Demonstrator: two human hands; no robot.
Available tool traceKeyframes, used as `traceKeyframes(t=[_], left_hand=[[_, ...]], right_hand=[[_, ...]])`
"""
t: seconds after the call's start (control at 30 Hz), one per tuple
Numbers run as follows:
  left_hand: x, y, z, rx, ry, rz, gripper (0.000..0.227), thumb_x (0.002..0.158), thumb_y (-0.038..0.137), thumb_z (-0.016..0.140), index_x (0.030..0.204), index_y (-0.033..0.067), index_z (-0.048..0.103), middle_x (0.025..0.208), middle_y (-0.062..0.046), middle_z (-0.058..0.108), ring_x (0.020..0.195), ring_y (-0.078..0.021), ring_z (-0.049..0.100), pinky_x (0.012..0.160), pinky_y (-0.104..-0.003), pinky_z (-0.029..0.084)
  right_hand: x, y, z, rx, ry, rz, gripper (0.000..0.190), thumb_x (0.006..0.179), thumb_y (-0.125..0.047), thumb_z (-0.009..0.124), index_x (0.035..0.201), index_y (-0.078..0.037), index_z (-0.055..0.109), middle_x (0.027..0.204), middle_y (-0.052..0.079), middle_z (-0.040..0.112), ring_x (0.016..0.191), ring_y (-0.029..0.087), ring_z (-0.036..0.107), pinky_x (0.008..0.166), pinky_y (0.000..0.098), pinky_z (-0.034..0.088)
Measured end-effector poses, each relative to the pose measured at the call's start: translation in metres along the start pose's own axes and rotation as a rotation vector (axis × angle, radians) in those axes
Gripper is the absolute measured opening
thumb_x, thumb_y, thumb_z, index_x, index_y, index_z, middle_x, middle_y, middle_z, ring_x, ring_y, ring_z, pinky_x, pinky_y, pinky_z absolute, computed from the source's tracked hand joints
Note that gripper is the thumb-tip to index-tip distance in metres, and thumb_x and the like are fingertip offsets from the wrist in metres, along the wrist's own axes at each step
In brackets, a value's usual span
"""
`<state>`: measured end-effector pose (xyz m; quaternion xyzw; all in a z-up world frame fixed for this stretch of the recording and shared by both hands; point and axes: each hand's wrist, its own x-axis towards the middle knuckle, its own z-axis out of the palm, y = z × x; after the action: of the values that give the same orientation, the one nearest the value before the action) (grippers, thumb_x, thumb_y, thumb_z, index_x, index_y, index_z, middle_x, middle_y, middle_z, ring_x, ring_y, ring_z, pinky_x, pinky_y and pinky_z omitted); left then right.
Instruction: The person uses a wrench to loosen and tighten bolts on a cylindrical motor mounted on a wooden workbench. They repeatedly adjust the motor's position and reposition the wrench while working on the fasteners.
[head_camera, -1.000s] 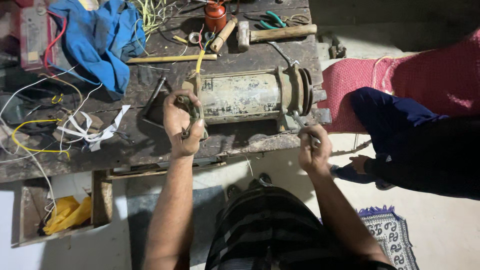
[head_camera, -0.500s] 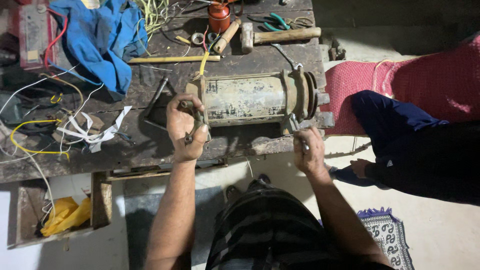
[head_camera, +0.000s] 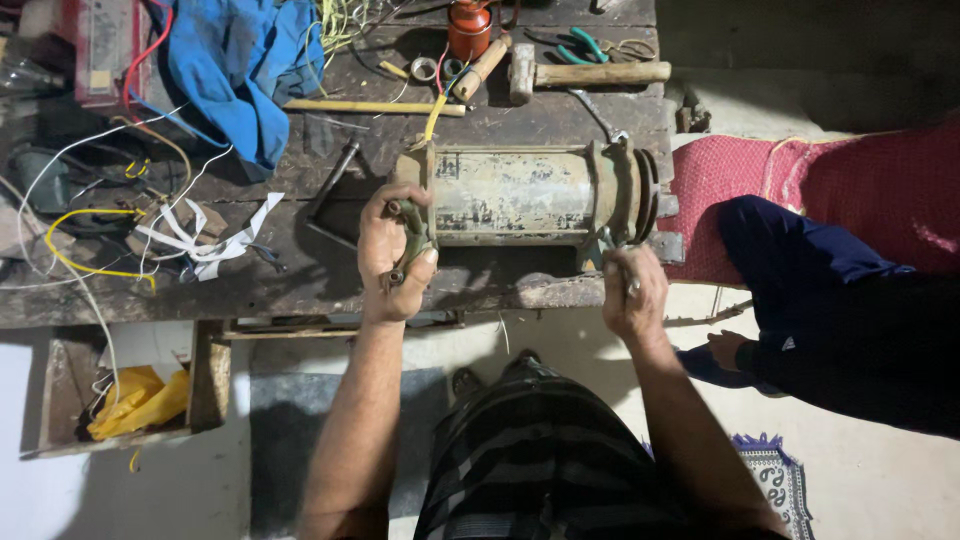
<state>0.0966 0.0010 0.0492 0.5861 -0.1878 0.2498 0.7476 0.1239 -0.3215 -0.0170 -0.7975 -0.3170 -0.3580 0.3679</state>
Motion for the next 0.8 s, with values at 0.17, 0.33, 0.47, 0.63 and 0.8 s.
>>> traceKeyframes(t=[0.17, 0.33, 0.47, 0.63, 0.8], left_hand=[[-0.005, 0.003, -0.002, -0.013, 0.019, -0.034, 0.058, 0.09, 0.016, 0.067, 0.142, 0.0011, 0.046, 0.125, -0.008, 0.054, 0.105, -0.0121, 0.049, 0.098, -0.029, 0.043], [-0.002, -0.011, 0.007, 0.016, 0.043, 0.042, 0.058, 0.087, 0.013, 0.065, 0.141, -0.0004, 0.049, 0.121, -0.008, 0.056, 0.11, -0.0152, 0.054, 0.104, -0.032, 0.046], [0.0, -0.015, 0.013, 0.114, 0.015, 0.033, 0.061, 0.084, 0.011, 0.064, 0.142, -0.0017, 0.049, 0.126, -0.01, 0.055, 0.111, -0.0152, 0.054, 0.103, -0.031, 0.046], [0.003, -0.01, 0.017, 0.272, 0.018, 0.077, 0.058, 0.082, 0.009, 0.062, 0.138, -0.0017, 0.052, 0.127, -0.013, 0.057, 0.11, -0.0171, 0.059, 0.098, -0.03, 0.051], [0.005, -0.011, 0.015, 0.283, 0.007, 0.055, 0.058, 0.08, 0.008, 0.063, 0.137, -0.0018, 0.053, 0.128, -0.013, 0.058, 0.104, -0.017, 0.058, 0.094, -0.03, 0.051]], right_hand=[[0.015, 0.002, 0.003, -0.136, 0.114, 0.113, 0.016, 0.095, 0.001, 0.057, 0.102, -0.013, 0.053, 0.09, 0.015, 0.059, 0.08, 0.027, 0.055, 0.066, 0.0361, 0.047], [0.02, -0.014, 0.021, 0.586, 0.331, 0.275, 0.019, 0.11, -0.01, 0.053, 0.126, -0.001, 0.047, 0.098, 0.012, 0.057, 0.081, 0.019, 0.054, 0.072, 0.0354, 0.051], [0.023, -0.013, 0.023, 0.794, 0.327, 0.33, 0.023, 0.106, -0.017, 0.048, 0.123, -0.002, 0.049, 0.087, 0.008, 0.059, 0.071, 0.013, 0.051, 0.061, 0.0282, 0.046], [0.029, -0.013, 0.018, 0.71, 0.293, 0.47, 0.023, 0.103, -0.014, 0.044, 0.117, 0.002, 0.053, 0.082, 0.01, 0.058, 0.065, 0.014, 0.049, 0.063, 0.0277, 0.04], [0.047, -0.004, 0.007, 0.653, 0.14, 0.589, 0.024, 0.102, -0.012, 0.041, 0.114, 0.003, 0.056, 0.074, 0.007, 0.051, 0.058, 0.012, 0.041, 0.054, 0.0269, 0.032]])
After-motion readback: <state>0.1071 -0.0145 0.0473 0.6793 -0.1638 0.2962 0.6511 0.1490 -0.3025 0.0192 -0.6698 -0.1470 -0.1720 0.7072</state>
